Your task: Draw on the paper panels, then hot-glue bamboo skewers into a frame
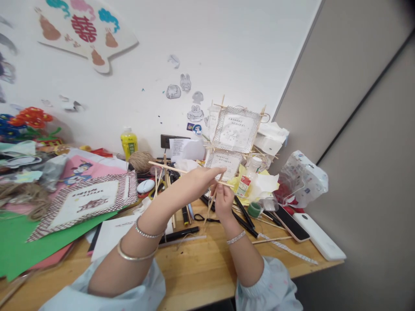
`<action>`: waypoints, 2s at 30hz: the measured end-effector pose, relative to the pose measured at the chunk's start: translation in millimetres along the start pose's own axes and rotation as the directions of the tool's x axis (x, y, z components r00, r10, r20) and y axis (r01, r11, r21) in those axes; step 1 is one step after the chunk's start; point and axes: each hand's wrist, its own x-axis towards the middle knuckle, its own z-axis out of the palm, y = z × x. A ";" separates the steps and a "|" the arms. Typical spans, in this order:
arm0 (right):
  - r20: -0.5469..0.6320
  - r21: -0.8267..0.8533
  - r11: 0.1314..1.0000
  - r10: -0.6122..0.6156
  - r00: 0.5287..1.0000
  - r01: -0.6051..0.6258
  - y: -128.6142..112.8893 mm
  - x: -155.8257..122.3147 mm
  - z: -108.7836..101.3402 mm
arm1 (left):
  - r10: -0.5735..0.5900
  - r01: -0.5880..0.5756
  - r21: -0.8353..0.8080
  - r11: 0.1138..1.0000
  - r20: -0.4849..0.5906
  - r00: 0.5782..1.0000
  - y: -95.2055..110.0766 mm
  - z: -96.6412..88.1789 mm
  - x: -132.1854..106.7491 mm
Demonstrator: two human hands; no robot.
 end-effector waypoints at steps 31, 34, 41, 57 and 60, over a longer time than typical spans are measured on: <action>0.047 0.053 0.999 0.008 0.999 -0.011 2.6 -1.8 0.1 | 0.029 -0.029 -0.044 0.999 -0.015 0.999 -5.8 3.3 0.6; 0.043 0.068 0.998 0.012 0.999 -0.015 2.4 -1.6 1.0 | 0.018 -0.019 -0.033 0.999 -0.012 1.000 -5.1 3.2 0.7; 0.035 0.130 0.991 0.032 0.999 -0.036 0.8 -1.6 1.1 | 0.030 -0.031 -0.041 0.999 -0.020 0.999 -4.3 3.6 1.1; 0.048 0.071 0.997 0.020 0.999 -0.024 2.7 -2.3 0.5 | 0.005 -0.005 -0.060 0.998 0.000 1.000 -2.2 1.5 0.5; 0.049 0.074 0.997 0.027 0.998 -0.030 2.9 -2.3 0.8 | 0.012 -0.012 -0.063 0.998 -0.004 1.000 -1.6 1.1 0.3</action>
